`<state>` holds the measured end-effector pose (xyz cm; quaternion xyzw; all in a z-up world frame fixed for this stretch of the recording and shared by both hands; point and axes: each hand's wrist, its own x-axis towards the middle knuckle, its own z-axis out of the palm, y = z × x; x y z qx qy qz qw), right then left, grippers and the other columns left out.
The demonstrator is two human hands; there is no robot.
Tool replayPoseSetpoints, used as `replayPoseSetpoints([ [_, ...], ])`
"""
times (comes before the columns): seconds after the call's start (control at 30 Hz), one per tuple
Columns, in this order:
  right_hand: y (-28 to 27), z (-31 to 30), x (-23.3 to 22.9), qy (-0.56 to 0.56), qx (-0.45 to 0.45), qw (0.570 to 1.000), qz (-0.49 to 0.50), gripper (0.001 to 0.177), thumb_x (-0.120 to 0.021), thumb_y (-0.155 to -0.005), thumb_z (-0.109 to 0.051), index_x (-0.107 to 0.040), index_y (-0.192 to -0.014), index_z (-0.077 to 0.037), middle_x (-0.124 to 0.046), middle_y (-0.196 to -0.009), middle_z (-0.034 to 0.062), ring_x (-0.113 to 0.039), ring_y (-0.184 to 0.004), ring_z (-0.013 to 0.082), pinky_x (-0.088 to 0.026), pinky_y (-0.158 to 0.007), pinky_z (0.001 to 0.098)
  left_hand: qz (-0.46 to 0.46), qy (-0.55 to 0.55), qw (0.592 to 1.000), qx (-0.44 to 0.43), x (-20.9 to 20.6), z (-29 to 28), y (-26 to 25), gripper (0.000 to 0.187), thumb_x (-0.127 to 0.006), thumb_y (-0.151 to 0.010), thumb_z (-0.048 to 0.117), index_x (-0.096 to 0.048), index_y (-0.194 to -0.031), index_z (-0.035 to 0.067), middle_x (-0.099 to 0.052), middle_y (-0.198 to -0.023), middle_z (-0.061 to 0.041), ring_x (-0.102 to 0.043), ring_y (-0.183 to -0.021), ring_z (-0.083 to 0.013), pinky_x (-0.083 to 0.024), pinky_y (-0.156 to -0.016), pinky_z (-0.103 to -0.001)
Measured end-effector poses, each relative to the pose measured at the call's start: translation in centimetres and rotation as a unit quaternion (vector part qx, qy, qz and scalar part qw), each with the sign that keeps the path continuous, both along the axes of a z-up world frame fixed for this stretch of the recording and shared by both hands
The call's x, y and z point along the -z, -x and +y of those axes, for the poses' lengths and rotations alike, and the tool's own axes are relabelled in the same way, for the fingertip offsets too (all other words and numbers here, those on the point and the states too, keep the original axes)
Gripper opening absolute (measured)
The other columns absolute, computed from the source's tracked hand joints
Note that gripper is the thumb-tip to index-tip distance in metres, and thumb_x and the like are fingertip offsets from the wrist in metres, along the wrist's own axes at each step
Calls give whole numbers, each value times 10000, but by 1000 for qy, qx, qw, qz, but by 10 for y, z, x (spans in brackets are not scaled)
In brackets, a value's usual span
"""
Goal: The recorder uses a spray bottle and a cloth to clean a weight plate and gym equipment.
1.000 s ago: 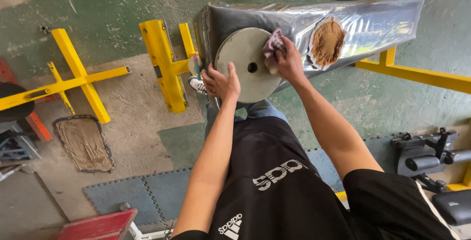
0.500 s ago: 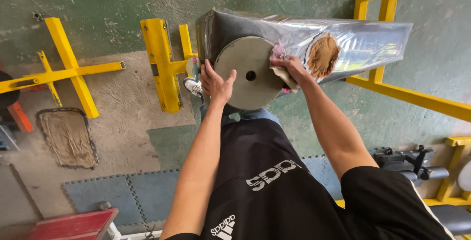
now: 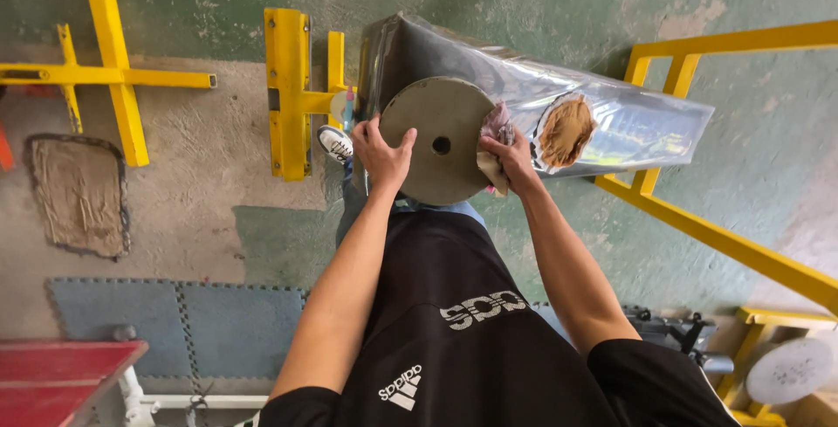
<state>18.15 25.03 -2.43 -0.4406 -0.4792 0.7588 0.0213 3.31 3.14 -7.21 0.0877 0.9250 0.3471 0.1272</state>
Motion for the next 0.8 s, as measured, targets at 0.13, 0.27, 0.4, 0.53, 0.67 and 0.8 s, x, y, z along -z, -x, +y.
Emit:
replayPoseSetpoints([
  [0.13,3,-5,-8,-46,-19,999,-9,355,-782,-885,-117,-639,-1188,2,-707,-996,36,-659,-839,108,-559,-756,281,-138,76,987,-31,-61,20,19,862,-871,-729,483,-465,-1386,99,-404,-1402,-141,-345,-1386,-387,-370,-1002,-623],
  [0.27,3,-10,-19,-57,7,998,-11,320,-763,-919,-174,-645,-1163,-4,-705,-982,31,-653,-835,112,-551,-741,285,-228,82,968,-60,-63,24,32,923,-878,-673,552,-481,-1358,78,-409,-1415,-177,-332,-1400,-384,-373,-1037,-635],
  [0.4,4,-15,-40,-155,-35,987,-34,304,-760,-940,-200,-645,-1136,2,-678,-952,26,-611,-821,100,-526,-736,276,-253,55,965,-54,-48,19,51,971,-895,-683,654,-551,-1317,4,-494,-1378,-254,-423,-1368,-408,-352,-1141,-532],
  [0.53,21,-24,-69,-174,-39,984,-16,294,-765,-930,-193,-641,-1118,-4,-675,-949,21,-605,-820,91,-522,-728,266,-325,8,943,-67,-69,9,65,882,-884,-653,630,-645,-1178,-36,-629,-1245,-233,-648,-1154,-347,-532,-965,-451],
  [0.67,37,-36,-83,-209,-63,976,-6,267,-769,-906,-175,-643,-1073,-10,-680,-909,6,-608,-791,82,-526,-710,257,-342,-178,919,-78,-54,-24,54,706,-855,-699,571,-721,-1095,2,-781,-1017,-143,-772,-906,-241,-602,-810,-359],
  [0.8,62,-61,-93,-240,-106,965,11,249,-812,-885,-136,-625,-978,1,-659,-812,8,-588,-696,79,-495,-619,258,-311,-380,858,-150,-41,-64,34,692,-900,-724,508,-729,-1108,-43,-768,-1018,-132,-727,-881,-225,-585,-773,-356],
])
